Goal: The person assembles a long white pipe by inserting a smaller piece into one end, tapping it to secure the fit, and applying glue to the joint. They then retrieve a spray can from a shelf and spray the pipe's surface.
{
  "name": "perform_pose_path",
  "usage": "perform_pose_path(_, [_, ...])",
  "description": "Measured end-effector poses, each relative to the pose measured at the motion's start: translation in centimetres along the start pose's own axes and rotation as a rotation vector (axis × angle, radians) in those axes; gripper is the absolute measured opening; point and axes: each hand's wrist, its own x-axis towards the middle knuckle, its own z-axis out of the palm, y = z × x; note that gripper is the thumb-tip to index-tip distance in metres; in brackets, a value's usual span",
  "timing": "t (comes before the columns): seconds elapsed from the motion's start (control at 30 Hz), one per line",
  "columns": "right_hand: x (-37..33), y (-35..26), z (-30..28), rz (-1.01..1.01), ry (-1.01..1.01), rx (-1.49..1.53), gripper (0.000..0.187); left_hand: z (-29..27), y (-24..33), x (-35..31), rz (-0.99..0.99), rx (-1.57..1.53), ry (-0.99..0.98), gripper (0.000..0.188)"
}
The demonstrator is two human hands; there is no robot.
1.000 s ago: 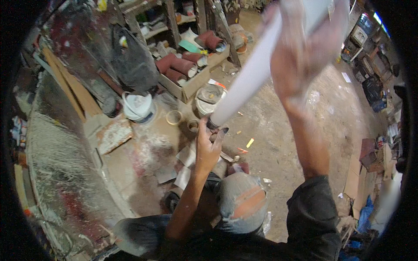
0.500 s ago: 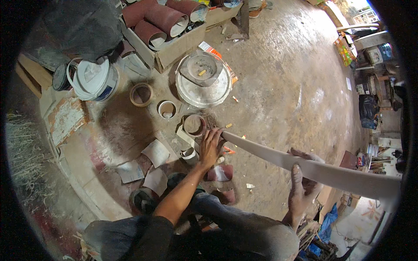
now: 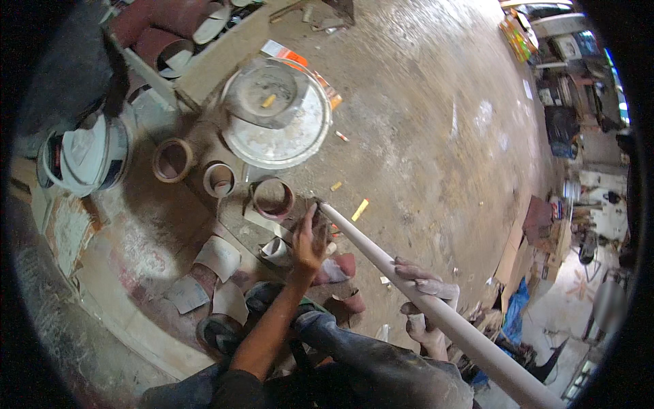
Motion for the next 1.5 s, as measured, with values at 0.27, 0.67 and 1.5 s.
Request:
perform_pose_path(0.27, [3.1,-0.7,-0.5,-0.002,-0.039,0.085,0.039,-1.4,0.2,3.6,0.298,0.197,-0.102,0.043])
perform_pose_path(0.67, [6.1,-2.5,2.5,-0.231,0.495,0.361,0.017,0.2,0.1,1.8,0.181,0.215,-0.056,0.041])
perform_pose_path(1.5, [12.2,1.3,1.8,-0.160,0.261,0.363,0.020,0.3,-0.2,-0.8,-0.060,0.231,0.091,0.051])
